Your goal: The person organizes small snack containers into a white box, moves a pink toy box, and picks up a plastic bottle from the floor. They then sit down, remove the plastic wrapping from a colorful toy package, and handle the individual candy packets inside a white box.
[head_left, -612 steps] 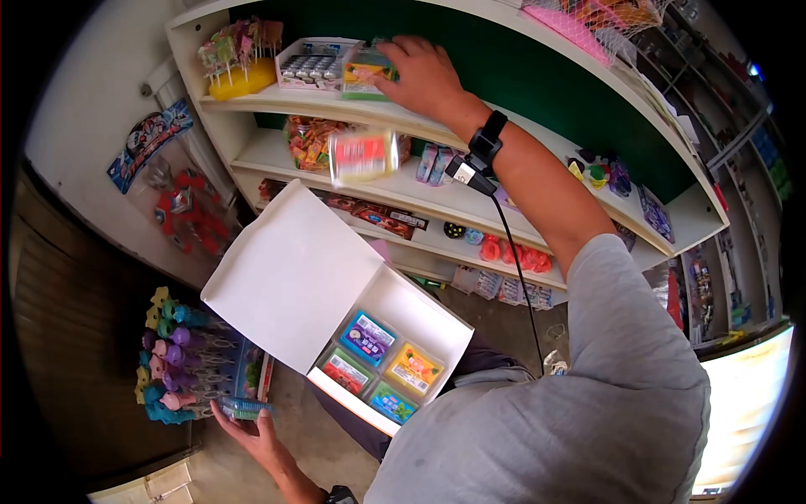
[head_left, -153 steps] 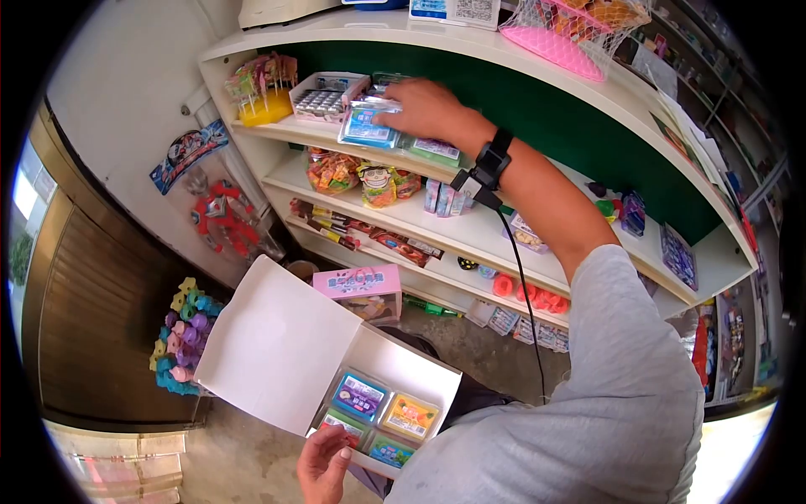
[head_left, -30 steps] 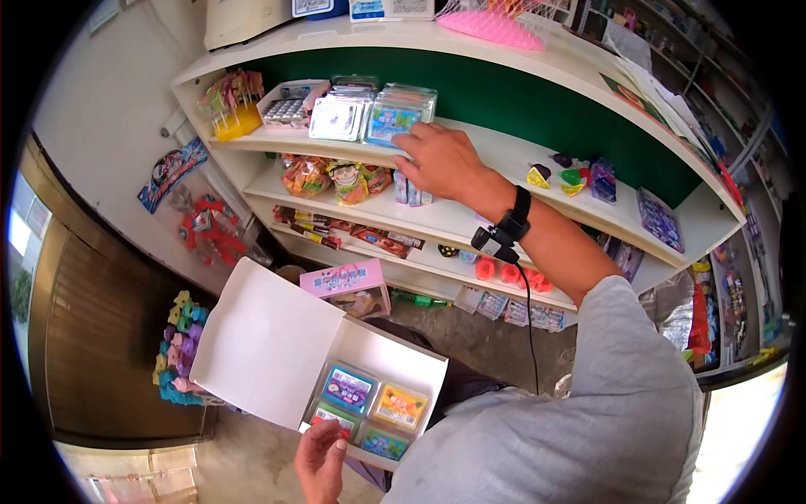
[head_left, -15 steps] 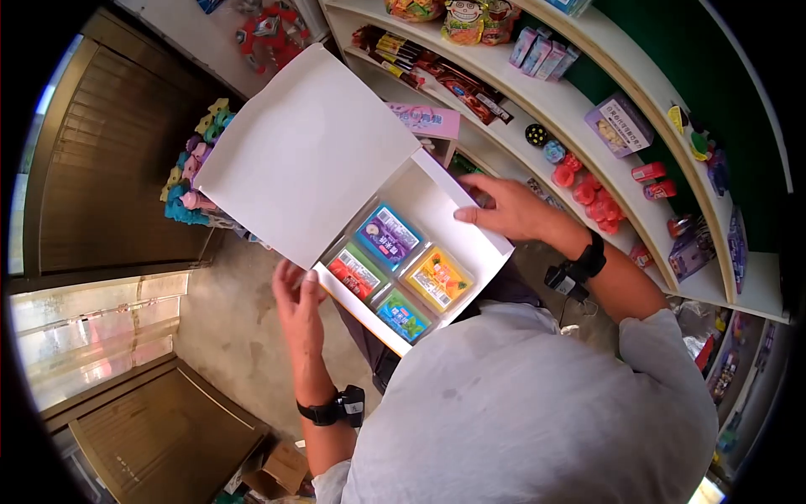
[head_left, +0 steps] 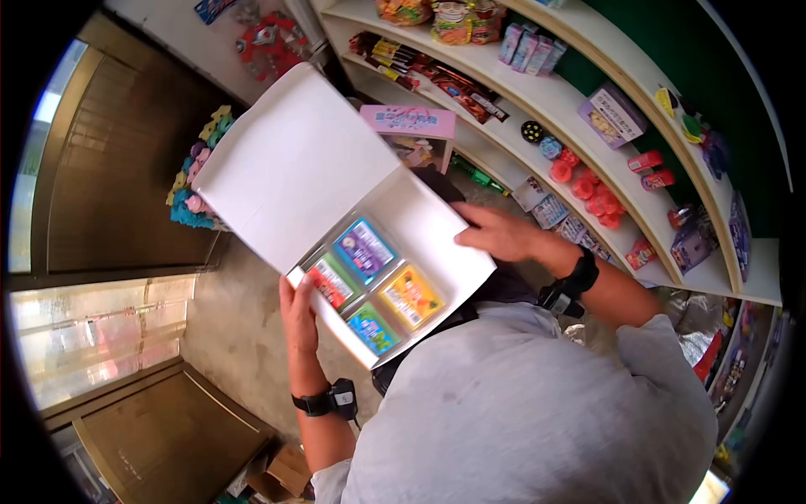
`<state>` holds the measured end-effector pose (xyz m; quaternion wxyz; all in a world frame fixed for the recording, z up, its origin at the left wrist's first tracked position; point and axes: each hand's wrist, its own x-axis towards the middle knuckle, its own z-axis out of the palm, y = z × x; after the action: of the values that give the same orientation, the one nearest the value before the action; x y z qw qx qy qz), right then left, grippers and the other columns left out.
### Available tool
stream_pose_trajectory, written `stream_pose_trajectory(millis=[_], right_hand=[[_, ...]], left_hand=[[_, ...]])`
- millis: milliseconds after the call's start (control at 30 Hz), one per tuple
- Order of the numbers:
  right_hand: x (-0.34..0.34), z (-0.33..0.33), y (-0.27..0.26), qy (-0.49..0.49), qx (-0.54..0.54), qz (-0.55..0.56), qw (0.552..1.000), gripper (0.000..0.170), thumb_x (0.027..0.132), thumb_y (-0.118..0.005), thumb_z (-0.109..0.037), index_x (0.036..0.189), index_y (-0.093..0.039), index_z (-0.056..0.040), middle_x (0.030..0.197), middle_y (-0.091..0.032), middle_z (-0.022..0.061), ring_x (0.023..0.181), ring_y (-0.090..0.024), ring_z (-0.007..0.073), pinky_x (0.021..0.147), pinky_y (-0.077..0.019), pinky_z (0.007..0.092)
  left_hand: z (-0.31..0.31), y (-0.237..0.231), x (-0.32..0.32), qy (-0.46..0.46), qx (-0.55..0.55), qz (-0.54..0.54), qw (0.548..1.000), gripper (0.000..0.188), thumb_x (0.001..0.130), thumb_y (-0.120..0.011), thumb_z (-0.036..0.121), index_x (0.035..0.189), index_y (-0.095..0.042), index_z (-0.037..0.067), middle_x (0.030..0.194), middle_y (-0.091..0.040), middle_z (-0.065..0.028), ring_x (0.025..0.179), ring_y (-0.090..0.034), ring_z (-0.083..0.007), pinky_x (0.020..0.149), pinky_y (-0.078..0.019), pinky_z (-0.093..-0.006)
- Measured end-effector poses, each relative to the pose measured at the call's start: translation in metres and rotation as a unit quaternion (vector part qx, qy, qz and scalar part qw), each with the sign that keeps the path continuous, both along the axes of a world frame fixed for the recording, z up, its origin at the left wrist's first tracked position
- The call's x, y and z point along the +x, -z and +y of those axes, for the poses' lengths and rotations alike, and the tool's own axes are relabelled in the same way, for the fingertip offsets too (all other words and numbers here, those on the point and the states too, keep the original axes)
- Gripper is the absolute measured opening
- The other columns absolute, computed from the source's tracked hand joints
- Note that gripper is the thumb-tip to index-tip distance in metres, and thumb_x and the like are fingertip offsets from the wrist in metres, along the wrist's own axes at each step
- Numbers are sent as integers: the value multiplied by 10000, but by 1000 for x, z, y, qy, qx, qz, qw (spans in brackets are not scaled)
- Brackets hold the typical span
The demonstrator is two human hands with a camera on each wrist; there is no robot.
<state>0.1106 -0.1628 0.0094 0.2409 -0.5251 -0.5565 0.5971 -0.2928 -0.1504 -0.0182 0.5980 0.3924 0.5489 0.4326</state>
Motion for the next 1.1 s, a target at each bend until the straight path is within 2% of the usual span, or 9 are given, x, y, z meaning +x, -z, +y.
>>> stream_pose_trajectory(millis=[200, 233, 433, 567, 767, 833, 900, 967, 1100], right_hand=[[-71, -18, -8, -53, 25, 16, 998, 1065, 874, -787, -649, 1575, -421, 63, 1468, -535, 308, 1365, -560, 372, 1118, -468, 403], [-77, -18, -3, -50, 46, 20, 998, 1059, 876, -791, -648, 1569, -426, 64, 1439, -575, 297, 1328, -597, 362, 1098, -485, 401], [-108, -19, 26, -82, -29, 139, 987, 1027, 920, -828, -520, 1634, -323, 17, 1432, -631, 227, 1287, -634, 271, 1077, -518, 373], [-115, -20, 32, -72, -44, 196, 977, 1087, 893, -862, -500, 1632, -285, 49, 1394, -637, 246, 1250, -644, 283, 1064, -523, 367], [-129, 4, 55, -25, -163, 230, 959, 890, 840, -868, -334, 1529, -453, 47, 1307, -675, 226, 1159, -684, 278, 1025, -538, 370], [-130, 18, 42, 43, -216, 283, 933, 639, 849, -801, -248, 1390, -597, 24, 1168, -730, 163, 1012, -728, 244, 904, -577, 382], [-135, 39, 73, 70, -242, 292, 923, 581, 848, -791, -247, 1341, -634, 18, 1108, -741, 142, 976, -734, 242, 871, -583, 373], [-132, 58, 88, 92, -236, 281, 926, 561, 845, -792, -256, 1316, -648, 12, 1115, -733, 140, 981, -728, 243, 866, -583, 361], [-131, 95, 142, 153, -221, 249, 930, 554, 842, -798, -275, 1285, -648, 22, 1150, -718, 142, 998, -712, 236, 878, -577, 361]], left_hand=[[-36, 16, -74, -23, -74, -162, 984, 530, 1098, -536, 413, 1436, -583, 8, 1327, -703, -135, 1175, -700, -246, 1040, -571, -414], [-41, 7, -75, -25, -77, -171, 982, 550, 1103, -516, 432, 1449, -580, 9, 1363, -696, -142, 1219, -692, -262, 1061, -569, -431], [-75, 8, -95, -87, -68, -148, 983, 529, 1092, -528, 426, 1443, -588, 36, 1364, -696, -132, 1195, -702, -272, 1034, -582, -441], [-85, -2, -94, -112, -57, -153, 980, 523, 1087, -541, 427, 1438, -592, 42, 1351, -700, -127, 1182, -704, -274, 1024, -585, -441], [-63, -6, -100, -101, -13, -128, 987, 540, 1108, -526, 432, 1451, -569, 17, 1392, -670, -134, 1213, -680, -243, 1061, -548, -406], [-46, -10, -92, -112, 26, -93, 989, 572, 1125, -502, 415, 1543, -467, 26, 1430, -631, -127, 1268, -642, -237, 1077, -529, -405], [-42, -22, -93, -162, 23, 35, 986, 619, 1107, -594, 342, 1609, -377, 51, 1520, -529, -139, 1320, -582, -212, 1077, -507, -377], [-45, -19, -100, -246, 68, 203, 945, 627, 1079, -654, 285, 1599, -400, 44, 1520, -534, -167, 1293, -601, -204, 1058, -506, -354], [-64, 13, -142, -243, 88, 387, 885, 585, 1055, -681, 272, 1546, -479, 24, 1445, -601, -184, 1289, -609, -243, 1063, -496, -369]])
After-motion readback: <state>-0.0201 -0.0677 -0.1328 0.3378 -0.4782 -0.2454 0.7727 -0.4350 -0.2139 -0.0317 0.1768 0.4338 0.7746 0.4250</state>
